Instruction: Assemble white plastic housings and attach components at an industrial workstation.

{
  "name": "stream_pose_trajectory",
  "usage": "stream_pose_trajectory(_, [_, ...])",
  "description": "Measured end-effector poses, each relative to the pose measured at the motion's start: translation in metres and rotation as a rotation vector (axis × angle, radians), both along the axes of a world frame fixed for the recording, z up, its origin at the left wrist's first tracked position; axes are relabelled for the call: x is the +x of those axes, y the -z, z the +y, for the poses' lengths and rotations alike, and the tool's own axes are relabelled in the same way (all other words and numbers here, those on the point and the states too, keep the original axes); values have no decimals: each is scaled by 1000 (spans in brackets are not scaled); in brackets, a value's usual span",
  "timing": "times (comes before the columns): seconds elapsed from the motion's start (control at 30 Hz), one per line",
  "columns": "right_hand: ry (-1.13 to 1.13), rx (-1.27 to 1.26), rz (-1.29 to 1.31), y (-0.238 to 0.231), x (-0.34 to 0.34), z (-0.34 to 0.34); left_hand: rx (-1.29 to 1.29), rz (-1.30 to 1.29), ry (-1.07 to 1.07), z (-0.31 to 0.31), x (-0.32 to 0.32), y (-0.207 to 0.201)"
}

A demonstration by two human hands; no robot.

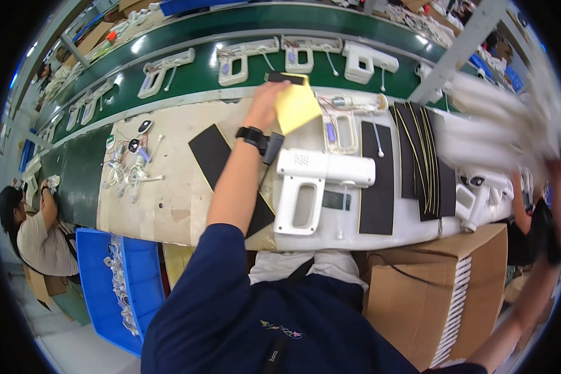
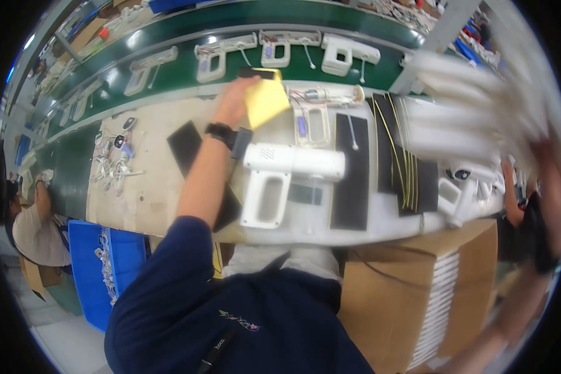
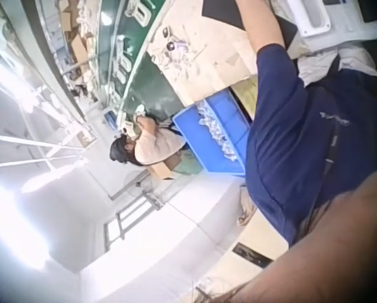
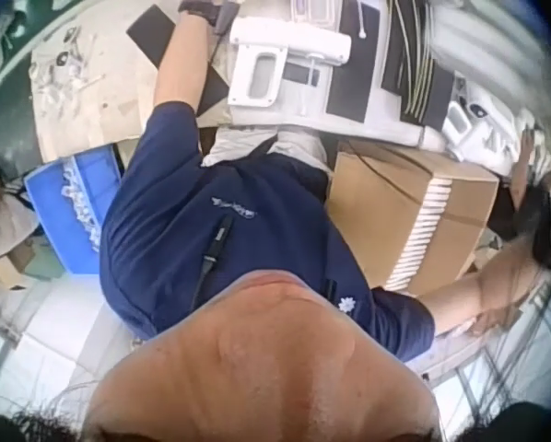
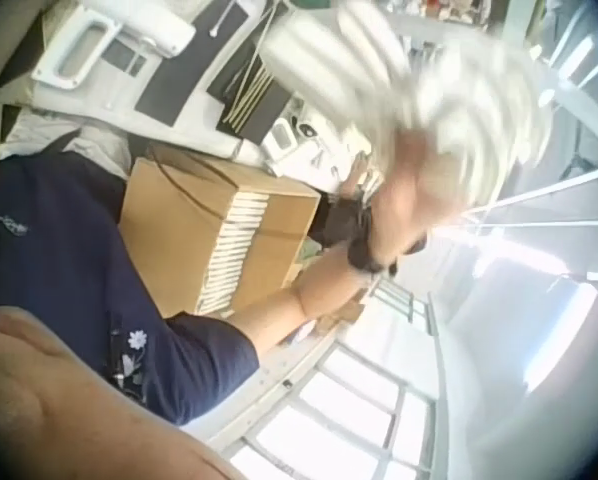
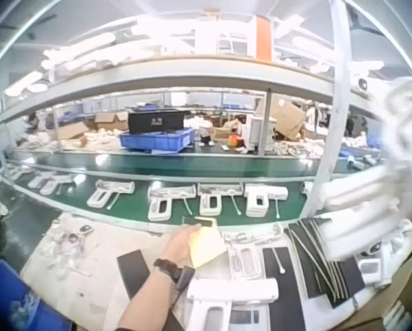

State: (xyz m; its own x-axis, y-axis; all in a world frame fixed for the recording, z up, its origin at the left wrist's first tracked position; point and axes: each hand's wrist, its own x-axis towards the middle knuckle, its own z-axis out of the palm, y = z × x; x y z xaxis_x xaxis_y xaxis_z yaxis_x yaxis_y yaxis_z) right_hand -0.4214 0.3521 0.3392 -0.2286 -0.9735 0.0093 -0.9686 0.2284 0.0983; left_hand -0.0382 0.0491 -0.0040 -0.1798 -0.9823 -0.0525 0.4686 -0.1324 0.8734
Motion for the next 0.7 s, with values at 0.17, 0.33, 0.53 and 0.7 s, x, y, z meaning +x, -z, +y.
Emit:
stream_pose_trajectory(0.17, [-1414,-771,-291,107,265,-213,-156,97,57,-3,-32,32])
stream_pose_trajectory(0.33, [-1528,-1001,-224,256,428,-279,-190,-346,83,0,-17,31])
stream_pose_trajectory(0.53, [-1725,-678,-249,317,457,-239,-3,172,106,-5,-22,26])
stream_pose_trajectory(0.7, [-1810,-412,-390,309,440,-225,-44,-149,23,-13,-22,31])
